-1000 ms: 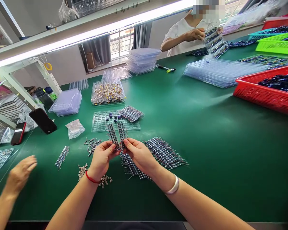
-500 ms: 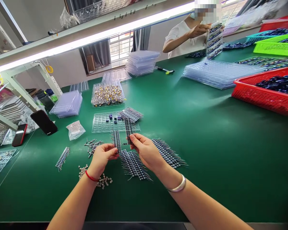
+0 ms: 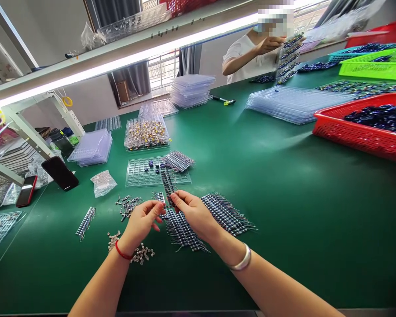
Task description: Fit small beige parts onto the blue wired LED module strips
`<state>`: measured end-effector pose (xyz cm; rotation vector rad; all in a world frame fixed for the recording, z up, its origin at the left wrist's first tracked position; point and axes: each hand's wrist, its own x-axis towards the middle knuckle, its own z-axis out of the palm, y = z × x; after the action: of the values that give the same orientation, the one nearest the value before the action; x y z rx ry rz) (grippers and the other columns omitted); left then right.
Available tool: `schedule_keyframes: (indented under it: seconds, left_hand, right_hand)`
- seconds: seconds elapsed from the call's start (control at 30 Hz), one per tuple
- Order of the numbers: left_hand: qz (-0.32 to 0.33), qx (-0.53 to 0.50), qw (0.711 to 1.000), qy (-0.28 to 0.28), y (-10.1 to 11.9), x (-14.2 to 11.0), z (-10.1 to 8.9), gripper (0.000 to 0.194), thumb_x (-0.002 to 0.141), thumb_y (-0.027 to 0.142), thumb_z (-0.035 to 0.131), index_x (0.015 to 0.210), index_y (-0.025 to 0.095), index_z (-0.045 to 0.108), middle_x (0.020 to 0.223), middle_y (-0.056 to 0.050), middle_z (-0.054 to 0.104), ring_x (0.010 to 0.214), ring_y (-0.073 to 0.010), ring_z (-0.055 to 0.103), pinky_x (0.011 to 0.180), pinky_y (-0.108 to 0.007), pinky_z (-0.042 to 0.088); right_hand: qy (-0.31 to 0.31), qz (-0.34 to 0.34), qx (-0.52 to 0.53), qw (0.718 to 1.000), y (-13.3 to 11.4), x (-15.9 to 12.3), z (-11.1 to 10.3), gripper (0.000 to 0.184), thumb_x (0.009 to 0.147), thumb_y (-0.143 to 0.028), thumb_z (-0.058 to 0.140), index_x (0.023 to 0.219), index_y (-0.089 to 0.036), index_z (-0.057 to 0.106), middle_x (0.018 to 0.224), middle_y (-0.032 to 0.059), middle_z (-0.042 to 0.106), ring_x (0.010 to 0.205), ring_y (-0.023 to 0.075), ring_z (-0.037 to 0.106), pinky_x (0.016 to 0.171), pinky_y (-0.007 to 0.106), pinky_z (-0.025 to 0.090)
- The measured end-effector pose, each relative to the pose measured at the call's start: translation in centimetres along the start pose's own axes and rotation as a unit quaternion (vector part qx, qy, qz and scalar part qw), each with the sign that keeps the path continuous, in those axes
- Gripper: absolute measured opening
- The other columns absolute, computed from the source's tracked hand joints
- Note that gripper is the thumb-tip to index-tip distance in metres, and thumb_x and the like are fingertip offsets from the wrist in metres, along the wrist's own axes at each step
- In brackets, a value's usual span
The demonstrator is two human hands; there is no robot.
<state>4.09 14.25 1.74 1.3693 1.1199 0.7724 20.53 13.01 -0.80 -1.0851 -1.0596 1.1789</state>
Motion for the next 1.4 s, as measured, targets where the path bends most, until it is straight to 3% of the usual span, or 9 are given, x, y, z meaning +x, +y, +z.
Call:
schedule_keyframes:
  seconds: [0.13,0.57,0.83,1.1,1.4]
  left_hand:
    - [0.002,-0.008,1.000,-0.019,-0.10,-0.17,0.33,0.049,0.065,0.050,0.079,0.094,0.013,0.070,0.081,-0.006,0.068,0.061,-0.0118,0.059,0.046,-0.019,0.047]
    - [-0.003,-0.047,0.999,0.009,0.04,-0.02,-0.14,0.036,0.071,0.047,0.075,0.078,0.013,0.071,0.071,-0.004,0.070,0.055,-0.0099,0.057,0.047,-0.019,0.044]
    - [-0.029,-0.134,0.990,-0.002,-0.04,-0.11,0.07,0.042,0.064,0.050,0.080,0.081,0.012,0.071,0.074,-0.006,0.072,0.064,-0.0146,0.064,0.057,-0.024,0.051]
    - [-0.062,-0.213,0.975,-0.010,-0.17,-0.06,-0.02,0.044,0.058,0.045,0.087,0.078,0.011,0.070,0.070,-0.006,0.070,0.063,-0.0134,0.065,0.064,-0.026,0.055]
    - [-0.068,-0.239,0.969,-0.005,0.31,-0.11,-0.24,0.044,0.057,0.043,0.089,0.079,0.010,0.072,0.069,-0.006,0.070,0.062,-0.0132,0.065,0.062,-0.025,0.055]
  right_hand:
    - [-0.011,-0.002,-0.005,1.000,-0.07,-0.21,0.17,0.046,0.076,-0.065,0.063,0.066,-0.021,0.055,0.057,-0.0045,0.045,0.057,0.0140,0.040,0.055,0.029,0.034]
    - [-0.057,0.012,0.050,0.997,-0.61,-0.31,0.01,0.039,0.071,-0.056,0.074,0.077,-0.019,0.062,0.067,-0.0023,0.055,0.064,0.0143,0.050,0.065,0.031,0.043]
    - [-0.067,0.052,0.113,0.990,0.01,-0.15,-0.07,0.042,0.063,-0.051,0.083,0.085,-0.019,0.067,0.077,0.0012,0.065,0.069,0.0155,0.058,0.070,0.032,0.049]
    - [-0.094,0.085,0.178,0.976,-0.12,-0.29,0.27,0.037,0.061,-0.048,0.085,0.078,-0.018,0.071,0.079,0.0029,0.069,0.069,0.0144,0.059,0.069,0.031,0.051]
    - [-0.123,0.083,0.127,0.981,-0.28,-0.07,-0.17,0.039,0.065,-0.051,0.080,0.082,-0.017,0.072,0.078,0.0034,0.069,0.069,0.0147,0.059,0.071,0.032,0.050]
